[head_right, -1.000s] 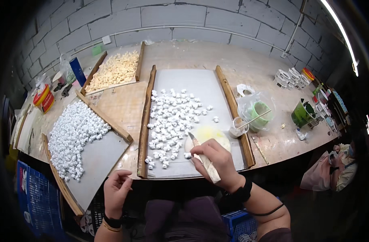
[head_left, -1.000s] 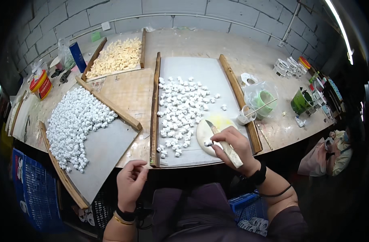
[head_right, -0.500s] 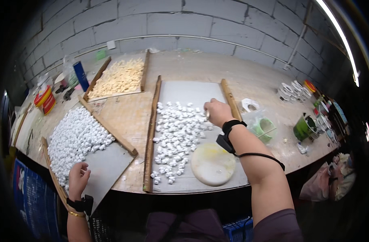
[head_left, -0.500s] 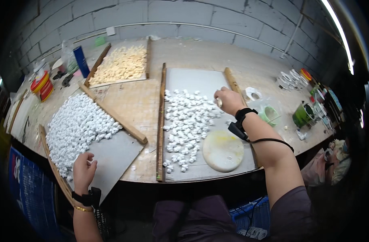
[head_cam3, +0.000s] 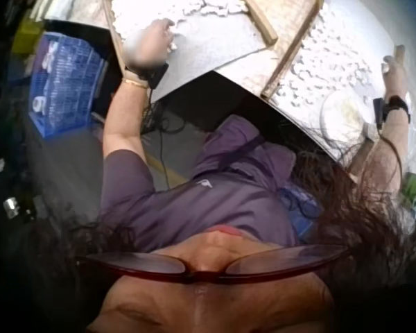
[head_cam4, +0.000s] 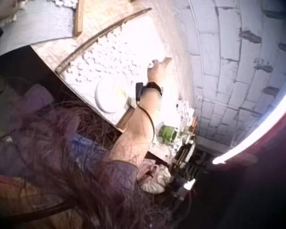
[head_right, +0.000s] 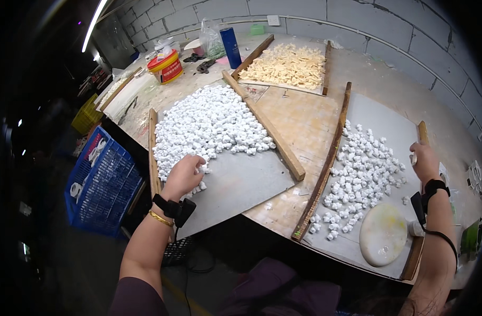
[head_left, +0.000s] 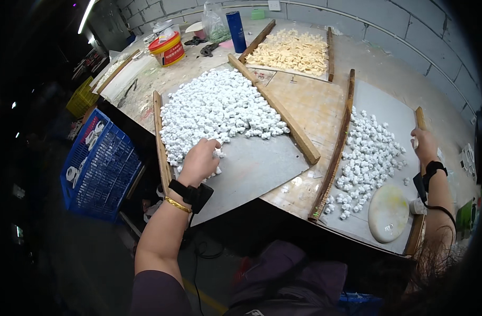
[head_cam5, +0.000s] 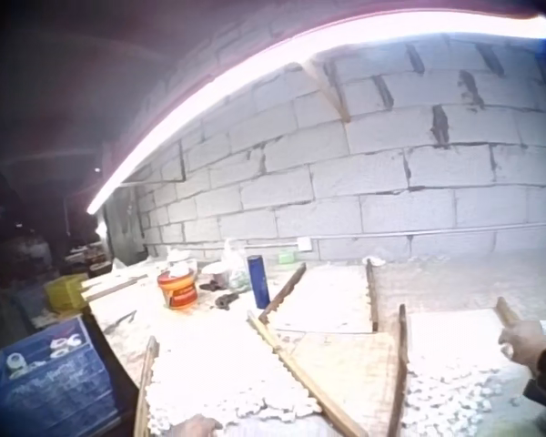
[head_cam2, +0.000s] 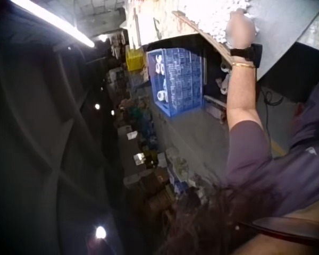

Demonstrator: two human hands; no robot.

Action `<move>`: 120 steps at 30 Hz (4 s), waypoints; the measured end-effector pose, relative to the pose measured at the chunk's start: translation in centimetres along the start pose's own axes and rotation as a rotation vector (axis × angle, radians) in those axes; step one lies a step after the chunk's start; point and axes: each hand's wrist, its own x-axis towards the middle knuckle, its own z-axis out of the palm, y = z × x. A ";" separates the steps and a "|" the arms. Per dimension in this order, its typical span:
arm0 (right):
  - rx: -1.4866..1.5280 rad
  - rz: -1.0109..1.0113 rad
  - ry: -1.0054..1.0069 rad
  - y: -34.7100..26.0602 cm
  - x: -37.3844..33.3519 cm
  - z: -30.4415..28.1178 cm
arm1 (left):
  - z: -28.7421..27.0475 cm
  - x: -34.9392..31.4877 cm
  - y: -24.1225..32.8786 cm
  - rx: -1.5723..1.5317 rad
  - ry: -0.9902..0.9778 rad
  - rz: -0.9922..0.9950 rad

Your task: Cleaning and deburring small white plastic molded parts using a handheld tool.

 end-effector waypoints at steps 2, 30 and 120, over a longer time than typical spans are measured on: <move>0.077 -0.018 0.055 -1.2 0.3 -3.0 | -0.6 0.2 -1.0 -0.069 0.013 -0.001; 0.929 -0.232 0.219 -26.3 -19.6 -12.7 | 1.7 -13.5 18.0 -2.020 -0.632 -0.129; 1.340 0.133 0.080 -19.7 -29.9 -10.3 | 5.0 -17.5 27.0 -1.991 -0.933 -0.465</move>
